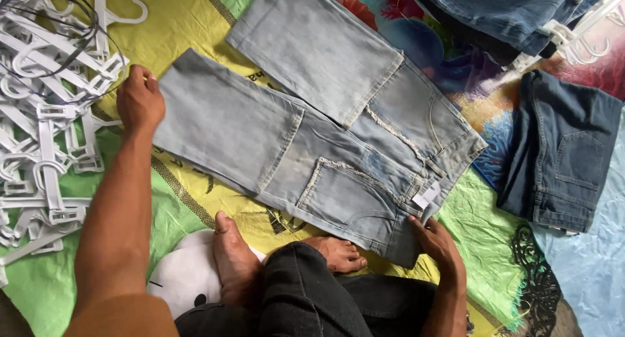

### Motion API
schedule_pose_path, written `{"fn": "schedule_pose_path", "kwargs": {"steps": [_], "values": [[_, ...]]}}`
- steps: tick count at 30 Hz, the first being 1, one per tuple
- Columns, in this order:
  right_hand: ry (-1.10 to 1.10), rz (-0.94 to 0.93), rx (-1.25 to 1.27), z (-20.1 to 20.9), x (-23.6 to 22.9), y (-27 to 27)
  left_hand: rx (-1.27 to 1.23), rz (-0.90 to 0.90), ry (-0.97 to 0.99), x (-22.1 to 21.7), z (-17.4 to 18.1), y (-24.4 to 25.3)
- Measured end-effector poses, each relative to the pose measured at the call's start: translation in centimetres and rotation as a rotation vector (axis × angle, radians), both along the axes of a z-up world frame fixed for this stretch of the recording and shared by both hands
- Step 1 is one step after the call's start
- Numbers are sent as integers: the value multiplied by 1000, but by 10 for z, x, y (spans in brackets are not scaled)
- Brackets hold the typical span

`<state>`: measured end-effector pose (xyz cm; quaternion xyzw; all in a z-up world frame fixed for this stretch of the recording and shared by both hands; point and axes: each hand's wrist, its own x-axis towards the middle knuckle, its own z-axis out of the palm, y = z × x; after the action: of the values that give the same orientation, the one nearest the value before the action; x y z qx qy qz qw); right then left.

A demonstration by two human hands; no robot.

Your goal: The person folds a pair of light grey jeans on a green tarp, then places them on a white hanger and sets them aside. They then unfold a pair of dark blue jeans, smooth them out, and begin buttoning the waist.

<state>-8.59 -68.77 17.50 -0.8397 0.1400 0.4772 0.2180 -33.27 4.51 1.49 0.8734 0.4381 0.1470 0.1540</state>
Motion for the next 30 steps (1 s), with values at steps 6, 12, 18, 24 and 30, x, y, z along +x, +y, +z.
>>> {"fn": "schedule_pose_path", "kwargs": {"steps": [6,12,18,24,30], "values": [[-91,124,-218,-10,1,-14,-536,68,284,-5,74,-20],[-557,246,-257,-77,7,-45,-528,52,16,-35,166,-70],[-308,12,454,-39,-64,89,-396,60,-144,-66,235,-115],[83,-129,845,-36,-109,232,-652,24,-393,-33,268,-200],[137,-182,1048,-95,-117,272,-733,-298,-357,17,301,-265]]}}
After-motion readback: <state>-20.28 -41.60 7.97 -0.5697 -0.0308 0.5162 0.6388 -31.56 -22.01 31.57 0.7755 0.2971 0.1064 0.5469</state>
